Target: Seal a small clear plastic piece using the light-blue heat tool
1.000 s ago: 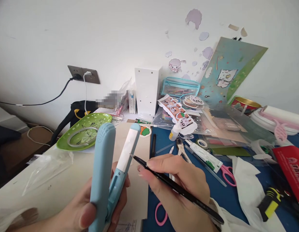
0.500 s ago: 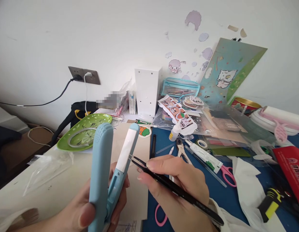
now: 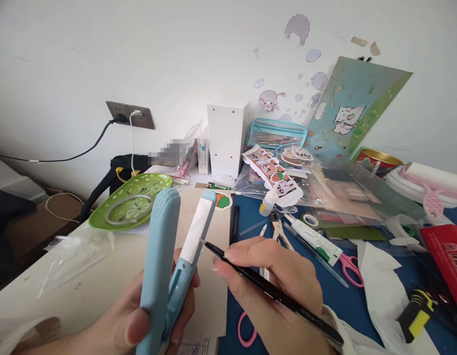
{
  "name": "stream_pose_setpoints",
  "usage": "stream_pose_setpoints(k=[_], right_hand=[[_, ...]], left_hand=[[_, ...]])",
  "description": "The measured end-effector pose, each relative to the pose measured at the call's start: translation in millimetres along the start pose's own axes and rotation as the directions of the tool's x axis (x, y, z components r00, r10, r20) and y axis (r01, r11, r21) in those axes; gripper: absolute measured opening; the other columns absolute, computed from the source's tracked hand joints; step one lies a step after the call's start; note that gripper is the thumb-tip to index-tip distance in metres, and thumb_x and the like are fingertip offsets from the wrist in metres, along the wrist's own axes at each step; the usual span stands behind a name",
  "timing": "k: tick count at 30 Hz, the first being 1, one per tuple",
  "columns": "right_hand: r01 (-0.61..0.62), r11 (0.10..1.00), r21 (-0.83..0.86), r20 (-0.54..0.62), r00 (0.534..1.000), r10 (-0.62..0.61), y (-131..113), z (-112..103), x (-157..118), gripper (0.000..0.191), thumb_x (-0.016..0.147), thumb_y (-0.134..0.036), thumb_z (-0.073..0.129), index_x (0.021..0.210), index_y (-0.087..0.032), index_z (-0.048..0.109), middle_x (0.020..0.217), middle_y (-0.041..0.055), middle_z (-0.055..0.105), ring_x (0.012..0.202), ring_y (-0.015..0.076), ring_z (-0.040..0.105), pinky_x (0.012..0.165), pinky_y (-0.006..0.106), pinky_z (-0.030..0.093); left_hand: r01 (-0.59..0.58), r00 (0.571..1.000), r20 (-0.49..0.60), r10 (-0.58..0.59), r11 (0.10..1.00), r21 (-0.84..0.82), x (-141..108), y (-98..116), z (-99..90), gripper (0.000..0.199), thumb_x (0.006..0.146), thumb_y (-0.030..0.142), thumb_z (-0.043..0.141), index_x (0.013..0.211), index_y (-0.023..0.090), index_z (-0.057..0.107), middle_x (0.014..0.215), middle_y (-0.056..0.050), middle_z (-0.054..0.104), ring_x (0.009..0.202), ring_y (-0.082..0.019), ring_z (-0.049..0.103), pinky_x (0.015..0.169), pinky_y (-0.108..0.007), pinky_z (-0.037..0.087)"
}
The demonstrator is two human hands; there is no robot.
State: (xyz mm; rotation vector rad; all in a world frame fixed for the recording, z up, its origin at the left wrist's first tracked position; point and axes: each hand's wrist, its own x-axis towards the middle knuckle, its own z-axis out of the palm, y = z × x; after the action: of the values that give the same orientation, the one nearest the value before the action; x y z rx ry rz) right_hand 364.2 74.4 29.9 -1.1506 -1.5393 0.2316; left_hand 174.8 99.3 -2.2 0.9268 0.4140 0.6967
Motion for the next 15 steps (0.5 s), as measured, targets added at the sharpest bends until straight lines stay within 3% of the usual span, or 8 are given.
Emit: stream_pose_setpoints(k=[4,10,15], right_hand=[[0.039,0.999,-0.020,0.036,0.999,-0.038,-0.5,-0.2,0.3,0.021,0.073,-0.021,0.074,0.088,-0.033,0.066,0.078,-0.0069,0.074,0.073,0.0172,0.071,0.063,0.023,0.058],[0.030,0.999,0.016,0.003,1.000,-0.030,-0.1,1.2,-0.9,0.026,0.074,-0.019,0.074,0.094,-0.033,0.066,0.087,-0.0051,0.075,0.077,0.0178,0.072,0.069,0.025,0.060],[0.089,0.996,-0.008,-0.002,0.996,-0.089,-4.9,3.4,1.3,0.020,0.077,-0.018,0.071,0.091,-0.030,0.065,0.083,-0.0037,0.075,0.077,0.0150,0.072,0.068,0.022,0.058]], left_hand=[[0.013,1.000,-0.021,-0.013,1.000,0.003,-3.1,2.5,3.8,0.056,0.064,0.062,0.072,0.097,0.022,0.051,0.061,0.005,0.053,0.043,-0.006,0.047,0.040,-0.016,0.035],[0.030,0.999,-0.014,-0.030,0.999,-0.014,1.3,2.8,0.7,0.059,0.060,0.065,0.072,0.095,0.022,0.050,0.060,0.006,0.053,0.042,-0.005,0.046,0.039,-0.015,0.036],[0.062,0.998,-0.014,-0.062,0.998,0.004,1.7,4.4,0.4,0.059,0.061,0.064,0.073,0.095,0.022,0.051,0.060,0.006,0.052,0.042,-0.005,0.046,0.040,-0.015,0.040]])
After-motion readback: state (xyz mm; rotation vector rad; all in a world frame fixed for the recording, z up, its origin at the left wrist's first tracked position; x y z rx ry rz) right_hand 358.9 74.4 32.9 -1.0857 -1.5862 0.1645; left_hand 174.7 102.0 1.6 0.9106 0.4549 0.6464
